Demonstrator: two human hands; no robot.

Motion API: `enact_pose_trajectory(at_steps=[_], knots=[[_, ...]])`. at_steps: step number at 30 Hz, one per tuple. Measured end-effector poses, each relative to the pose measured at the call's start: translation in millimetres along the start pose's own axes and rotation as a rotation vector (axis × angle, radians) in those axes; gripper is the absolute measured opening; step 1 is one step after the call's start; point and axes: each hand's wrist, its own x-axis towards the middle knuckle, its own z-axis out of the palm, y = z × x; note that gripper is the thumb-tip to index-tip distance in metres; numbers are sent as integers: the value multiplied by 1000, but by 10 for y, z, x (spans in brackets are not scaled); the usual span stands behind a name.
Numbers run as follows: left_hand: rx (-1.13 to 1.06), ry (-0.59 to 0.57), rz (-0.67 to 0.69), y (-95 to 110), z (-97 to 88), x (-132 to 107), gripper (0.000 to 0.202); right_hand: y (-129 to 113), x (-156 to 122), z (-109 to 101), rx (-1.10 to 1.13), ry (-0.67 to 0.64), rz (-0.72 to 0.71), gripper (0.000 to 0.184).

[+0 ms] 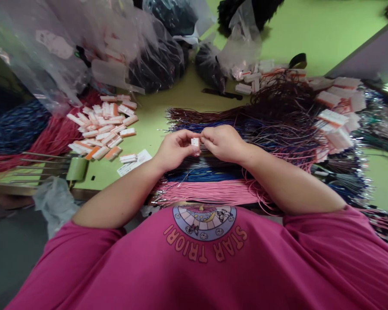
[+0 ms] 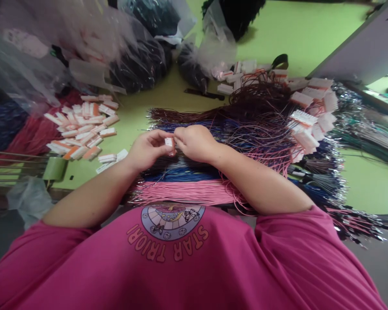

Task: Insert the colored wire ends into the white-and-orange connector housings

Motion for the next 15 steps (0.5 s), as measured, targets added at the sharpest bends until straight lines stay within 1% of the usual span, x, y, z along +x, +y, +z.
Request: enact_pose_trajectory(at_steps=[3, 5, 7, 9, 11, 13, 14, 15], knots=[[26, 16, -14, 14, 15, 10, 32, -13, 8, 31, -14, -3, 22, 34], [33, -13, -16, 28, 10, 11, 32, 3, 14, 35, -9, -14, 27, 32], [26, -42, 1, 44, -13, 15, 32, 61, 12, 4, 25, -12, -2, 31], [11, -32, 38, 64, -60, 30, 32, 171, -2, -81, 86, 37, -69, 31], [-26, 38, 77, 87, -128, 61, 32, 322, -28, -220, 131, 166, -141, 32], [-80, 145, 93, 114, -204, 102, 31, 464, -53, -375, 92, 321, -170, 33], [-104, 196, 92, 128, -239, 122, 31, 513, -59, -437, 34, 352, -168, 32], [-123, 238, 88, 141, -268, 141, 30, 541, -56, -479, -43, 329, -160, 31]])
